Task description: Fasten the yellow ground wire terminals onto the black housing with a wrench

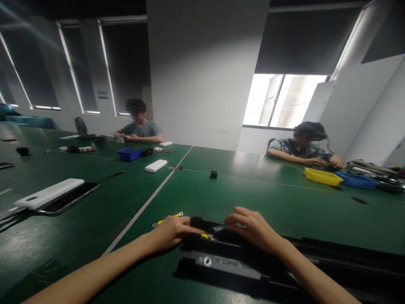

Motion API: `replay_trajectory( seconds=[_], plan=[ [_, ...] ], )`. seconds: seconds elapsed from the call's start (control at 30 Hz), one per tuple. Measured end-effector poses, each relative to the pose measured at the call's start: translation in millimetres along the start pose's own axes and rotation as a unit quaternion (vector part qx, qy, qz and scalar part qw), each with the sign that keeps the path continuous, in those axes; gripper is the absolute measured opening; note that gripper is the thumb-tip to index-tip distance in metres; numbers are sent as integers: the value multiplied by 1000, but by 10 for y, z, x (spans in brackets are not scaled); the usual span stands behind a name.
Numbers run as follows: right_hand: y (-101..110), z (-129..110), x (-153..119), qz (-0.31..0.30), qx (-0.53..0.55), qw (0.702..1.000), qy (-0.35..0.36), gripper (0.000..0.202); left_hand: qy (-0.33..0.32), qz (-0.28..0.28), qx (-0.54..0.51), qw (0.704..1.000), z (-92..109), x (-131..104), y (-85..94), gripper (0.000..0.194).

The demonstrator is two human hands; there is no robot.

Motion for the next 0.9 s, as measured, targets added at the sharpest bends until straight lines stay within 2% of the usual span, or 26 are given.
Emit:
replay_trajectory(
  seconds=[0.3,0.5,0.7,0.9],
  plan=[
    [16,-22,-6,28,-14,999,27,25,-14,17,-13,1000,29,-5,16,44],
    [72,45,-36,50,4,999,5,24,-9,13,-9,1000,23,-15,7,42],
    [-33,97,-49,-19,57,998,-34,19,-4,19,-32,999,26,-24,30,42],
    [-83,126,-62,-29,58,997,-46,19,10,16,-52,998,20,-47,60,41]
  ],
)
Point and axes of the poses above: each hand's wrist, its own x-axis towards the middle knuckle, its own y-axis out of the back of the hand, z = x × y, the point moved 8 cm from there along x, towards the middle knuckle, and after that the axes turned 5 degrees about z, right-handed, at the moved point
